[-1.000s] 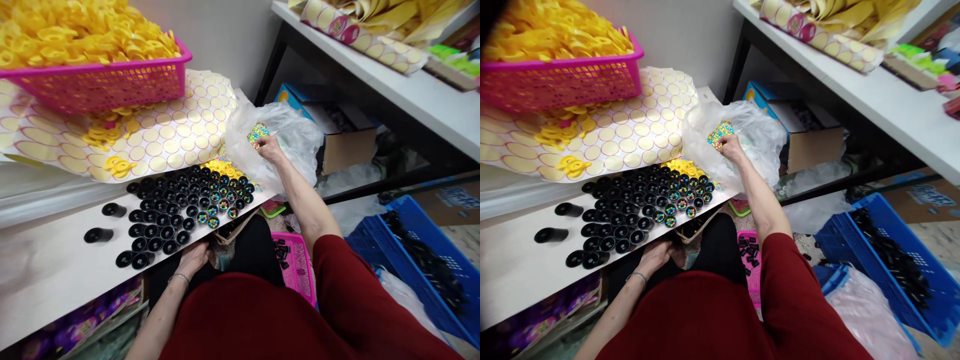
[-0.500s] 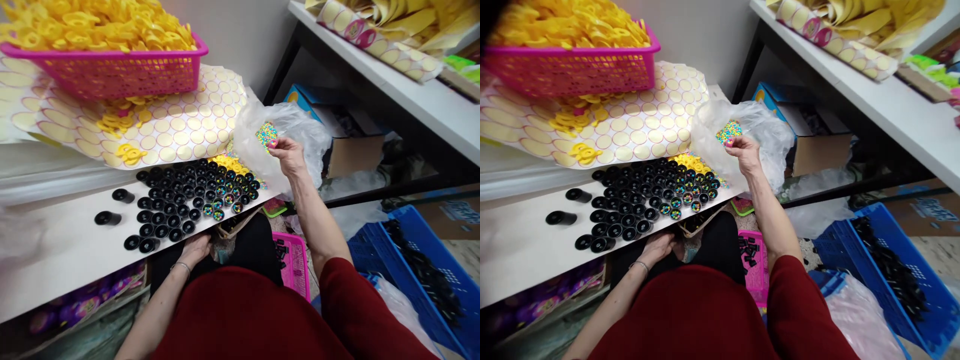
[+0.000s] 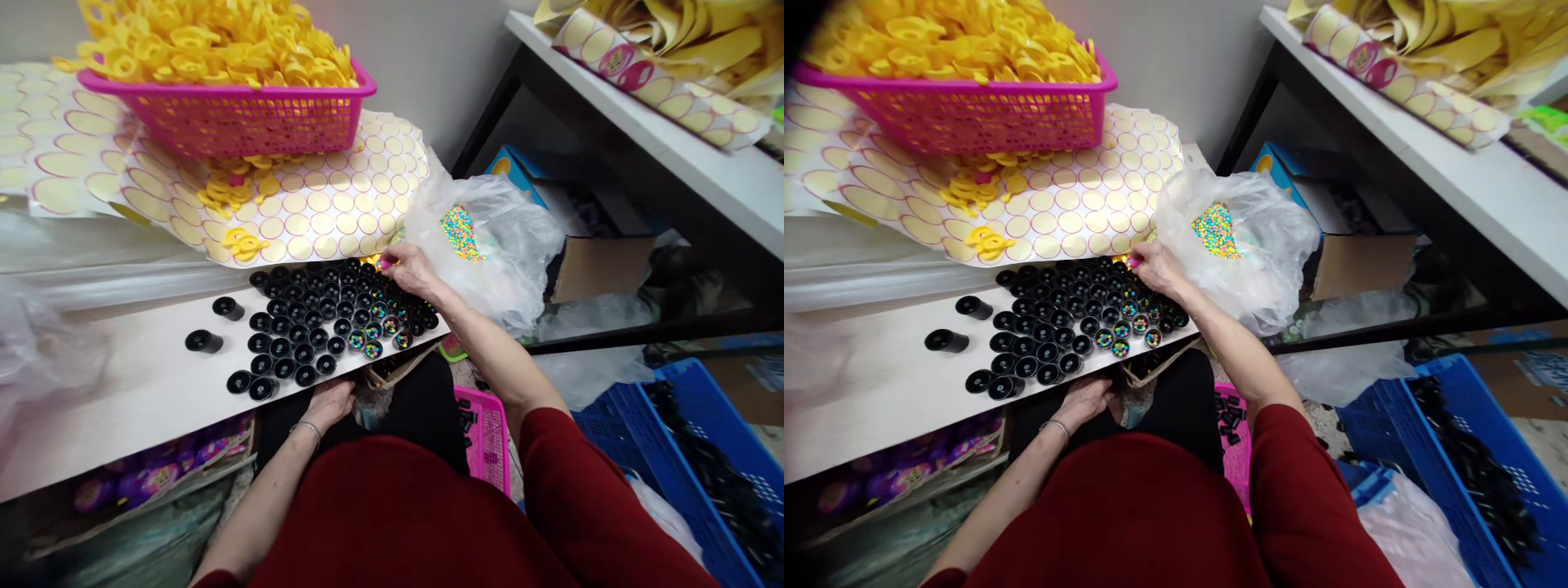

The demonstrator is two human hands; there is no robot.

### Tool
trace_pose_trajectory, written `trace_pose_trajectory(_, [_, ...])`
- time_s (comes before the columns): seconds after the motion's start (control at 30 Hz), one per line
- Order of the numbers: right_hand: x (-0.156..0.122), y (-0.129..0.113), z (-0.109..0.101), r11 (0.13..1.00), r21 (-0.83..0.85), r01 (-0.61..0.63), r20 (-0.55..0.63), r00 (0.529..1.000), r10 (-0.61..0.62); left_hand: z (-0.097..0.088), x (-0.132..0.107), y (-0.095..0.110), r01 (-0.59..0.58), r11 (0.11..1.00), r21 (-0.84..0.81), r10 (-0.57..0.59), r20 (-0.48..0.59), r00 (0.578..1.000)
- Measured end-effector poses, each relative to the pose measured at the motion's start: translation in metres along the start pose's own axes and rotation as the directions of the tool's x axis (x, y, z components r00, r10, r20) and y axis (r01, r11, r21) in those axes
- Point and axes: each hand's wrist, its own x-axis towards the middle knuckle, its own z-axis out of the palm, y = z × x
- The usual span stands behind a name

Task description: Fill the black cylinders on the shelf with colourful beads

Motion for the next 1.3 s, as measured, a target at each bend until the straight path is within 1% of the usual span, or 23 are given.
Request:
trace_pose_trajectory(0.1, [0.006,-0.007,-0.001,0.961,-0.267,0.067,0.066,0.997,-0.051,0.006,0.002,-0.004,-0.008,1.000,0.000,0.008,-0.011,1.000])
trace_pose_trajectory(0.2, [0.007,-0.019,-0.003,0.882,-0.448,0.147,0.145,0.985,-0.091,0.010,0.004,-0.007,-0.024,1.000,-0.002,0.024,-0.021,0.999])
trace_pose_trajectory(0.27, [0.008,-0.026,-0.005,0.819,-0.543,0.186,0.199,0.976,-0.090,0.012,0.005,-0.009,-0.029,1.000,-0.004,0.029,-0.028,0.999])
trace_pose_trajectory(0.37, [0.008,-0.033,-0.006,0.741,-0.630,0.232,0.261,0.962,-0.080,0.013,0.005,-0.010,-0.034,0.999,-0.008,0.034,-0.036,0.999])
trace_pose_trajectory(0.43, [0.007,-0.035,-0.007,0.731,-0.634,0.252,0.268,0.959,-0.098,0.013,0.005,-0.009,-0.034,0.999,-0.010,0.033,-0.039,0.999])
trace_pose_trajectory(0.47, [0.006,-0.034,-0.009,0.747,-0.615,0.254,0.251,0.961,-0.121,0.012,0.005,-0.009,-0.032,0.999,-0.012,0.032,-0.039,0.999])
trace_pose_trajectory(0.53, [0.002,-0.029,-0.015,0.820,-0.516,0.247,0.168,0.968,-0.186,0.011,0.004,-0.008,-0.027,1.000,-0.015,0.026,-0.037,0.999])
trace_pose_trajectory(0.57, [0.001,-0.024,-0.020,0.869,-0.432,0.243,0.103,0.970,-0.220,0.010,0.004,-0.007,-0.024,1.000,-0.017,0.023,-0.035,0.999])
trace_pose_trajectory(0.63, [-0.001,-0.006,-0.036,0.951,-0.212,0.227,-0.079,0.966,-0.248,0.008,0.003,-0.006,-0.016,1.000,-0.020,0.016,-0.029,0.999])
trace_pose_trajectory(0.67, [0.000,0.007,-0.045,0.972,-0.094,0.216,-0.187,0.955,-0.230,0.008,0.003,-0.005,-0.013,1.000,-0.021,0.013,-0.027,1.000])
trace_pose_trajectory(0.73, [0.004,0.040,-0.067,0.980,0.112,0.165,-0.401,0.910,-0.107,0.007,0.003,-0.005,-0.008,1.000,-0.023,0.008,-0.022,1.000])
trace_pose_trajectory(0.8, [0.009,0.079,-0.086,0.966,0.256,0.045,-0.543,0.833,0.105,0.006,0.003,-0.004,-0.005,1.000,-0.024,0.004,-0.018,1.000])
trace_pose_trajectory(0.87, [0.010,0.114,-0.101,0.941,0.285,-0.184,-0.602,0.730,0.324,0.007,0.003,-0.005,0.000,1.000,-0.024,0.000,-0.015,1.000])
trace_pose_trajectory(0.9, [0.010,0.127,-0.105,0.923,0.228,-0.311,-0.608,0.695,0.384,0.007,0.004,-0.005,0.003,1.000,-0.024,-0.003,-0.014,1.000])
trace_pose_trajectory(0.93, [0.009,0.137,-0.106,0.897,0.123,-0.426,-0.584,0.699,0.412,0.008,0.004,-0.005,0.005,1.000,-0.023,-0.006,-0.012,1.000])
trace_pose_trajectory(0.97, [0.008,0.143,-0.106,0.865,-0.014,-0.501,-0.532,0.736,0.418,0.008,0.005,-0.005,0.008,1.000,-0.023,-0.008,-0.009,1.000])
trace_pose_trajectory(1.0, [0.008,0.146,-0.104,0.836,-0.149,-0.528,-0.453,0.788,0.417,0.008,0.005,-0.005,0.010,1.000,-0.021,-0.010,-0.005,1.000])
trace_pose_trajectory(1.03, [0.008,0.146,-0.100,0.818,-0.253,-0.517,-0.364,0.834,0.414,0.008,0.005,-0.006,0.013,1.000,-0.019,-0.013,0.000,1.000])
trace_pose_trajectory(1.1, [0.013,0.142,-0.090,0.819,-0.331,-0.468,-0.233,0.882,0.409,0.007,0.005,-0.005,0.021,1.000,-0.009,-0.021,0.013,1.000])
trace_pose_trajectory(1.13, [0.016,0.139,-0.085,0.841,-0.310,-0.443,-0.202,0.895,0.397,0.006,0.005,-0.005,0.026,1.000,-0.002,-0.026,0.020,0.999])
trace_pose_trajectory(1.2, [0.022,0.135,-0.077,0.908,-0.171,-0.382,-0.193,0.917,0.349,0.002,0.004,-0.004,0.034,0.999,0.019,-0.034,0.035,0.999])
trace_pose_trajectory(1.27, [0.024,0.133,-0.073,0.950,-0.004,-0.312,-0.242,0.922,0.302,-0.001,0.003,-0.002,0.036,0.998,0.047,-0.038,0.048,0.998])
trace_pose_trajectory(1.3, [0.022,0.133,-0.073,0.955,0.072,-0.289,-0.289,0.910,0.298,-0.003,0.002,-0.002,0.035,0.998,0.061,-0.038,0.053,0.998])
